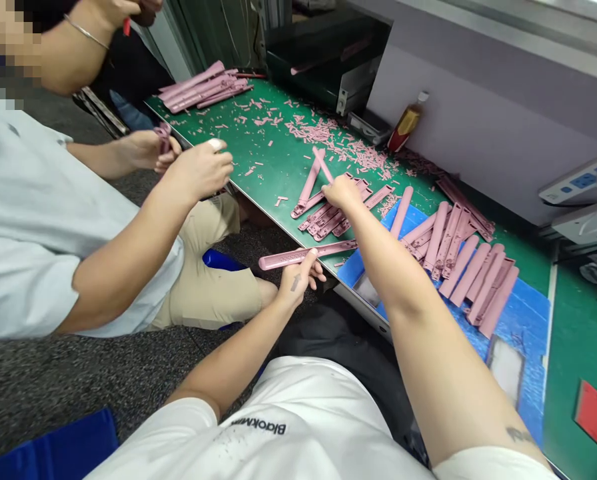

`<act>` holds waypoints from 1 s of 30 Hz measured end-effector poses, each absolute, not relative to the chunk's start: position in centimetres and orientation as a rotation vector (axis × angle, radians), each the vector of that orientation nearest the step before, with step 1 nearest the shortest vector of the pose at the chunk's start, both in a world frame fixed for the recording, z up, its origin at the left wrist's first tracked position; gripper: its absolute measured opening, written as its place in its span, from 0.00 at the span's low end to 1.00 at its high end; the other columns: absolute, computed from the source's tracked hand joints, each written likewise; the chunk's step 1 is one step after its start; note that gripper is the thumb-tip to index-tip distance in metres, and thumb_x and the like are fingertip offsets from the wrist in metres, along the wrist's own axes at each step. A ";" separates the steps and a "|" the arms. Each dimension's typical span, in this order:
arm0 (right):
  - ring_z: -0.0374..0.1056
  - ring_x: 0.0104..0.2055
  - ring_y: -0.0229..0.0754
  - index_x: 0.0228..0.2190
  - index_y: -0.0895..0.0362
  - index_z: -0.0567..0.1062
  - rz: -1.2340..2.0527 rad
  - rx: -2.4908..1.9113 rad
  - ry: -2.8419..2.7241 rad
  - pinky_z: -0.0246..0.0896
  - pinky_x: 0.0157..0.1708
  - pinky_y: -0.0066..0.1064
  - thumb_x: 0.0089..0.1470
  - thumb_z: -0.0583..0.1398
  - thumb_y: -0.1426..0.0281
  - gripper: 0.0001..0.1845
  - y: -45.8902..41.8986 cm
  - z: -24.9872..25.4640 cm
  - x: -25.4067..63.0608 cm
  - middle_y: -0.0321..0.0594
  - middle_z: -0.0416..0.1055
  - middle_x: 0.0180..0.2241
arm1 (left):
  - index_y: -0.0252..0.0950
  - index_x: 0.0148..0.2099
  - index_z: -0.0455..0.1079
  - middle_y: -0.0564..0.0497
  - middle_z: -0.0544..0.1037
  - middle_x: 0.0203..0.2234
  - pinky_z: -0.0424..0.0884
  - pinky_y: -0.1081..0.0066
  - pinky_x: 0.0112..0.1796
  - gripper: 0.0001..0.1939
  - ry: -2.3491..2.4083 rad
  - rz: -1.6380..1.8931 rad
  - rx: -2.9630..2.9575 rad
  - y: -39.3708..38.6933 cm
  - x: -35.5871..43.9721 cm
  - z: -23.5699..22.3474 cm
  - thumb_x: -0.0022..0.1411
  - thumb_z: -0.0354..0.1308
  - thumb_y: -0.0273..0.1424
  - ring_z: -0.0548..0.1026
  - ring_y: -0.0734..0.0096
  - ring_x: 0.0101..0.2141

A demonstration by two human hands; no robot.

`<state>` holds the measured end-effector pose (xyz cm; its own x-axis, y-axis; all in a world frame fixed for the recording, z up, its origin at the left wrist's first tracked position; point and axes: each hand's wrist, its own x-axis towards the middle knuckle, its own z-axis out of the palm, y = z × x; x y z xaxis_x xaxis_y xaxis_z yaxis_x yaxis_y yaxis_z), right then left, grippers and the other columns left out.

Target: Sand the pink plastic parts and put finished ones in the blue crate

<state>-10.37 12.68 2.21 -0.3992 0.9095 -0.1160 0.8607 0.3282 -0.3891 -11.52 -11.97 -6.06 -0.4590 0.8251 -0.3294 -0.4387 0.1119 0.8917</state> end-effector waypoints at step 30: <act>0.75 0.40 0.50 0.30 0.54 0.74 0.721 -1.499 -1.963 0.75 0.46 0.40 0.66 0.63 0.69 0.10 9.8 6.3 -1.5 0.41 0.69 0.29 | 0.37 0.72 0.75 0.32 0.73 0.74 0.56 0.41 0.80 0.34 1.683 1.671 1.568 -12.7 -13.6 -7.6 0.80 0.58 0.57 0.65 0.42 0.79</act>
